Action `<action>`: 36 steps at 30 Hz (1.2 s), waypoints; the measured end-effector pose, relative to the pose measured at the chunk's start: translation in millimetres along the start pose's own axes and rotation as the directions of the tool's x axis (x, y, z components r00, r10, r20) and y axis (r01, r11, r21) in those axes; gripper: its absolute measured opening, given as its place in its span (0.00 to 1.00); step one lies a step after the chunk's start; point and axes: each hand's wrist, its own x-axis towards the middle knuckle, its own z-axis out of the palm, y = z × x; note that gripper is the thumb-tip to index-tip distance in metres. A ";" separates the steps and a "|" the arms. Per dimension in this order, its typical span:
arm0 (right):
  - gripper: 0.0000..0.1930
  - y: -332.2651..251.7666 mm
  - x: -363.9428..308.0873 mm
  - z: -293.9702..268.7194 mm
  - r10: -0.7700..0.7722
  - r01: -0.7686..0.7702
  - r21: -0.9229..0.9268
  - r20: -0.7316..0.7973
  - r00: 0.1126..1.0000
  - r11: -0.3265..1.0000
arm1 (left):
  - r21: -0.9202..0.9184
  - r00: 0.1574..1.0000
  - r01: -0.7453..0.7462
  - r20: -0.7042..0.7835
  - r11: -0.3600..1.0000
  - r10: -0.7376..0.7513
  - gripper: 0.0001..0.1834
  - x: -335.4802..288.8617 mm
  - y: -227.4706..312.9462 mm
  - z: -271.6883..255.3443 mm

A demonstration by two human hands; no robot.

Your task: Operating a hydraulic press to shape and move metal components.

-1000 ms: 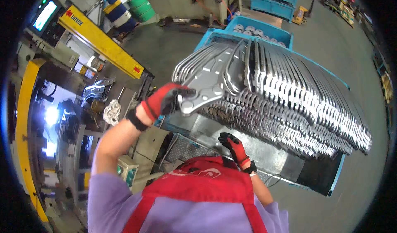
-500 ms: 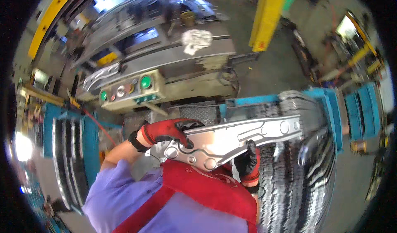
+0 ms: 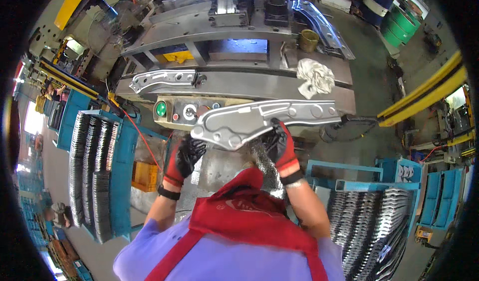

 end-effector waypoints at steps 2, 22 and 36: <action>0.11 13.9 45.0 7.2 0.083 -0.085 0.030 0.046 0.995 0.996 | -0.040 0.999 0.035 -0.011 0.999 -0.035 0.23 12.4 -2.0 -17.8; 0.06 -36.6 164.4 -61.0 -0.094 0.041 -0.137 -0.409 0.908 0.990 | 0.125 0.918 0.367 0.108 0.922 -0.381 0.19 65.6 7.9 -13.8; 0.18 24.4 207.3 -21.7 0.238 -0.283 -0.105 -0.316 0.918 0.953 | 0.556 0.919 -0.014 0.335 0.831 -0.209 0.19 80.1 11.9 -7.1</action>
